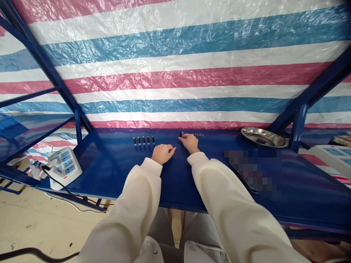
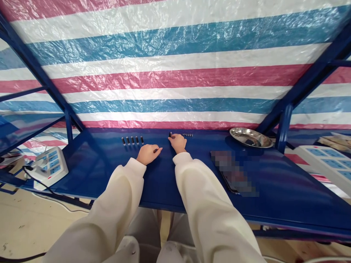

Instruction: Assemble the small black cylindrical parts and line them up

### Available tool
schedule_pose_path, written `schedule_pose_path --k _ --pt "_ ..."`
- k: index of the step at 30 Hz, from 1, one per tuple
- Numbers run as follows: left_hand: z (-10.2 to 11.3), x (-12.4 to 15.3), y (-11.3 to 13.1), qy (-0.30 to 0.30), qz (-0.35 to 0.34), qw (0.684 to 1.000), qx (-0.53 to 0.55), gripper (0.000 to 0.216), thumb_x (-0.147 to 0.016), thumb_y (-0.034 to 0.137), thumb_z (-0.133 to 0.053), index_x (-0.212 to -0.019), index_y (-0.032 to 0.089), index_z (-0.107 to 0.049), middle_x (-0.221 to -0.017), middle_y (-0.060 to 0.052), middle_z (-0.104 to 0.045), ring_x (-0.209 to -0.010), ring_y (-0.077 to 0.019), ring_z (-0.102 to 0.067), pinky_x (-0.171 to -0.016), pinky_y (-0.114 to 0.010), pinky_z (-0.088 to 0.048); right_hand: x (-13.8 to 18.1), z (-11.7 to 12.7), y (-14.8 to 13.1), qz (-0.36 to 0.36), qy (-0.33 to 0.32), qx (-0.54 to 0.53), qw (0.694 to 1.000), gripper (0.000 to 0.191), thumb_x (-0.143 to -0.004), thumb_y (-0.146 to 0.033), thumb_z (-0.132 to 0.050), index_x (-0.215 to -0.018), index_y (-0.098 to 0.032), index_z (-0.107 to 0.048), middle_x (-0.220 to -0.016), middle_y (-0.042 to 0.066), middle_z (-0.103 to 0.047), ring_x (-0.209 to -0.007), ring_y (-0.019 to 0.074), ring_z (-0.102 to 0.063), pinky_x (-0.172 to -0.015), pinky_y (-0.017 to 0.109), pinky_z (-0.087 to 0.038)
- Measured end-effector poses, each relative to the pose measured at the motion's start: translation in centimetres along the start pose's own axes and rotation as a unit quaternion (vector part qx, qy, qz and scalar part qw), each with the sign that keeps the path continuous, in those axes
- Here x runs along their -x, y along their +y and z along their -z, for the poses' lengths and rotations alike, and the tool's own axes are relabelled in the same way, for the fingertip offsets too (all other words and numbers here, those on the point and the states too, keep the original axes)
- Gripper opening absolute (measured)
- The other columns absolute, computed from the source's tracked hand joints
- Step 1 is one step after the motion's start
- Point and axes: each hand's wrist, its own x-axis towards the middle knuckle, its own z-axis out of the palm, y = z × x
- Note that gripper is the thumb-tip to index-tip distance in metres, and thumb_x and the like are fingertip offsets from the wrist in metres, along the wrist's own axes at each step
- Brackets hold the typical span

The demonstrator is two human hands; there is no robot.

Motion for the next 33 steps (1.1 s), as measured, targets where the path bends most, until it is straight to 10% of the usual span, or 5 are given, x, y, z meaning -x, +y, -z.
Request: schedule_pose_path --k 9,22,33 --pt "0.3 0.4 -0.1 0.025 0.029 0.999 0.03 0.047 -0.09 0.03 -0.043 -0.137 0.027 -0.041 -0.096 -0.003 -0.068 -0.083 -0.0171 -0.064 -0.072 -0.025 -0.047 3.6 1.8 -1.9 0.228 0.003 0.078 0.971 0.019 -0.083 -0.029 -0.054 -0.087 -0.021 -0.07 -0.083 0.005 -0.068 -0.082 0.0191 -0.057 -0.067 0.028 -0.03" --pt "-0.9 -0.1 -1.3 0.174 0.029 0.973 0.149 0.018 -0.086 0.016 -0.044 -0.097 0.02 -0.059 -0.099 -0.004 -0.065 -0.089 -0.0165 -0.062 -0.078 -0.026 -0.047 6.0 2.6 -2.6 0.304 -0.006 0.0 0.953 0.023 -0.087 -0.031 -0.05 -0.09 -0.021 -0.071 -0.077 0.004 -0.065 -0.066 0.0138 -0.055 -0.064 0.027 -0.034" --pt "-1.7 -0.7 -1.8 0.285 -0.023 0.925 0.25 0.011 -0.087 0.017 -0.043 -0.091 0.019 -0.053 -0.09 -0.006 -0.062 -0.085 -0.015 -0.06 -0.077 -0.025 -0.047 5.5 1.6 -1.7 0.211 0.036 -0.07 0.974 0.029 -0.086 -0.032 -0.049 -0.102 -0.021 -0.069 -0.084 0.006 -0.067 -0.07 0.0167 -0.059 -0.066 0.028 -0.045"
